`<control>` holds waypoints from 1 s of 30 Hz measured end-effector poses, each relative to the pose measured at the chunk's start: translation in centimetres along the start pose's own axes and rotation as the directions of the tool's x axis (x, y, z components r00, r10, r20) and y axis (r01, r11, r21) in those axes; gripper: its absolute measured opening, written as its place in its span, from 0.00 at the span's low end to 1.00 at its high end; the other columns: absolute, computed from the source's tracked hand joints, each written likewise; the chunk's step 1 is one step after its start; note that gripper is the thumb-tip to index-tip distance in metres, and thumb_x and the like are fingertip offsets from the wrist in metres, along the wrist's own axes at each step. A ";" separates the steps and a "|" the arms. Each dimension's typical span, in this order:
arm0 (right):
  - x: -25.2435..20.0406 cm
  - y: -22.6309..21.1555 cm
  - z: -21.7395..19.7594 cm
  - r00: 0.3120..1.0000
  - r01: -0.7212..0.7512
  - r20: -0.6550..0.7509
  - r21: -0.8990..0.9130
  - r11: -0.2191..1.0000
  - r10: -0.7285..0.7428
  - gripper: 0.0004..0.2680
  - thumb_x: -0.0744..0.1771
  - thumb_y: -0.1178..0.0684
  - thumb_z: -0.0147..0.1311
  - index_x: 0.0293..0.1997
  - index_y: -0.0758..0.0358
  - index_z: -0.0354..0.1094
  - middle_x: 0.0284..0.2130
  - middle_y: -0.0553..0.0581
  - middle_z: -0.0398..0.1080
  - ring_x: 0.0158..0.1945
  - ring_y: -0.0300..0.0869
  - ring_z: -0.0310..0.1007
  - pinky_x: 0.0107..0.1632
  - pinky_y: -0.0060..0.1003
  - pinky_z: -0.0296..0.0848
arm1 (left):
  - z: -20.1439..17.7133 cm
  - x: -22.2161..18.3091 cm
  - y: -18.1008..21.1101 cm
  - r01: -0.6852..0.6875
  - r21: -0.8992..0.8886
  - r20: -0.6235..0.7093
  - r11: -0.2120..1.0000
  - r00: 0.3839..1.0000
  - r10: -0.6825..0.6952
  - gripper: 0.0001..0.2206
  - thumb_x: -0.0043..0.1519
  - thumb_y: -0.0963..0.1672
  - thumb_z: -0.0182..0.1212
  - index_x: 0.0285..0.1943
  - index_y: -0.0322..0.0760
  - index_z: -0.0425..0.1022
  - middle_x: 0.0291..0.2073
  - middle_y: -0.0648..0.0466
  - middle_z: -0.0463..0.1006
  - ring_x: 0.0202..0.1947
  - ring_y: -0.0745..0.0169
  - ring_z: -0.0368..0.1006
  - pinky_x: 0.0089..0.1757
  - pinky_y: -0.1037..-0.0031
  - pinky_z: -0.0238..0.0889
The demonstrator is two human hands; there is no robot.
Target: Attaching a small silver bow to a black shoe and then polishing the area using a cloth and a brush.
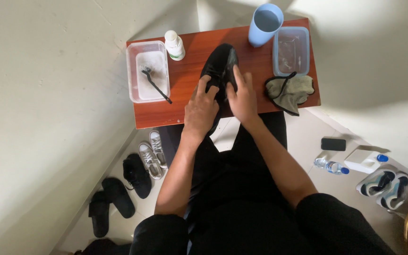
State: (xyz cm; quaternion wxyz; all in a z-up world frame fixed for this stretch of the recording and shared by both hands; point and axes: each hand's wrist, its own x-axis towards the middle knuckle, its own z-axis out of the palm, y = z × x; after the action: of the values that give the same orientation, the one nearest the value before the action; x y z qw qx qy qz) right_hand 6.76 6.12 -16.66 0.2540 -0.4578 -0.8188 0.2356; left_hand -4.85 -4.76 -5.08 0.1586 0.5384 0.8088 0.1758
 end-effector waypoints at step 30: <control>6.3 -0.1 -1.1 0.997 0.023 -0.076 -0.066 0.998 -0.028 0.20 0.74 0.52 0.46 0.76 0.57 0.46 0.63 0.69 0.55 0.39 0.65 0.74 0.37 0.57 0.73 | 0.1 -0.3 -0.5 -0.115 -0.040 -0.144 0.993 0.984 0.108 0.11 0.59 0.35 0.56 0.48 0.37 0.75 0.63 0.52 0.62 0.49 0.45 0.75 0.20 0.56 0.73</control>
State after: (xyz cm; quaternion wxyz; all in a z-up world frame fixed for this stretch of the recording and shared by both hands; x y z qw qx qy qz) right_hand 4.52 11.70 -14.48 0.2733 -0.4640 -0.8215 0.1876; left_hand -5.12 -5.21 -5.36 0.1035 0.5651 0.7820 0.2416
